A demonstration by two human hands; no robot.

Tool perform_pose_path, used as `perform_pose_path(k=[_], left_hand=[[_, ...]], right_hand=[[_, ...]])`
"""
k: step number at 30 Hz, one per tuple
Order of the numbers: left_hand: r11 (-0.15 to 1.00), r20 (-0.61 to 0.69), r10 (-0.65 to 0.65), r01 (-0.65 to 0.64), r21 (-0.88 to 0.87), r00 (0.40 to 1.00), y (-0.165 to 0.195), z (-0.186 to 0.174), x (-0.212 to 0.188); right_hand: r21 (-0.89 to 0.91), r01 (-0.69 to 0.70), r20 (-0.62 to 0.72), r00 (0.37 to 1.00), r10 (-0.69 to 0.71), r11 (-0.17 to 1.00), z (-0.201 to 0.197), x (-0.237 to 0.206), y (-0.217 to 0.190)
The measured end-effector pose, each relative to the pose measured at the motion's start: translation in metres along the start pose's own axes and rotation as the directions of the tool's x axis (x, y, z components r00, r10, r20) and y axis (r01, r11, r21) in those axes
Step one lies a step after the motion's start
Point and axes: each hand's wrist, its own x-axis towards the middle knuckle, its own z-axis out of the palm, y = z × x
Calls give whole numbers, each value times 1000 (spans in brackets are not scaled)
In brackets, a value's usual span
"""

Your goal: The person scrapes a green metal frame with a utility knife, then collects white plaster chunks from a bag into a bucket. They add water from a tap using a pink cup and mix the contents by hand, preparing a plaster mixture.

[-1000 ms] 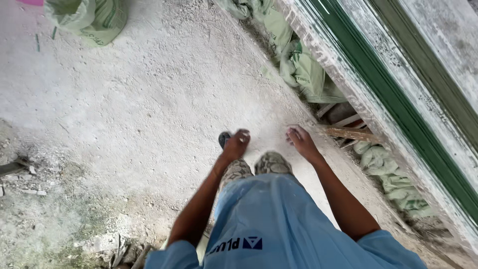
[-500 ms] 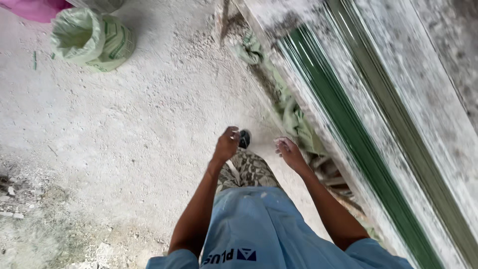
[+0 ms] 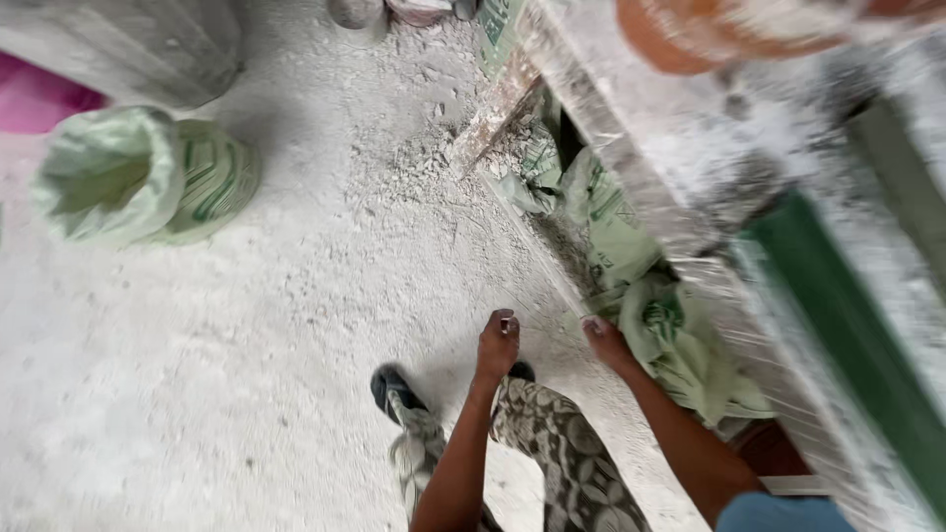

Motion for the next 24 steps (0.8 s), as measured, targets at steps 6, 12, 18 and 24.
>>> perform_pose_path(k=[6,12,18,24], left_hand=[[962,45,-41,52,-266,998,-36,10,68],[962,30,-16,24,-272,999,-66,15,107],[977,99,-139,153,-146,985,-72,14,113],[992,126,-103,112,-66,987,-19,20,65]], right_hand=[[-221,-182,-159,976,148,958,27,146,35],[-314,205,-464,819,-338,927,5,316,15],[120,148,-434,897,-82,982,4,345,25],[280,111,-828,531,182,953,-41,218,30]])
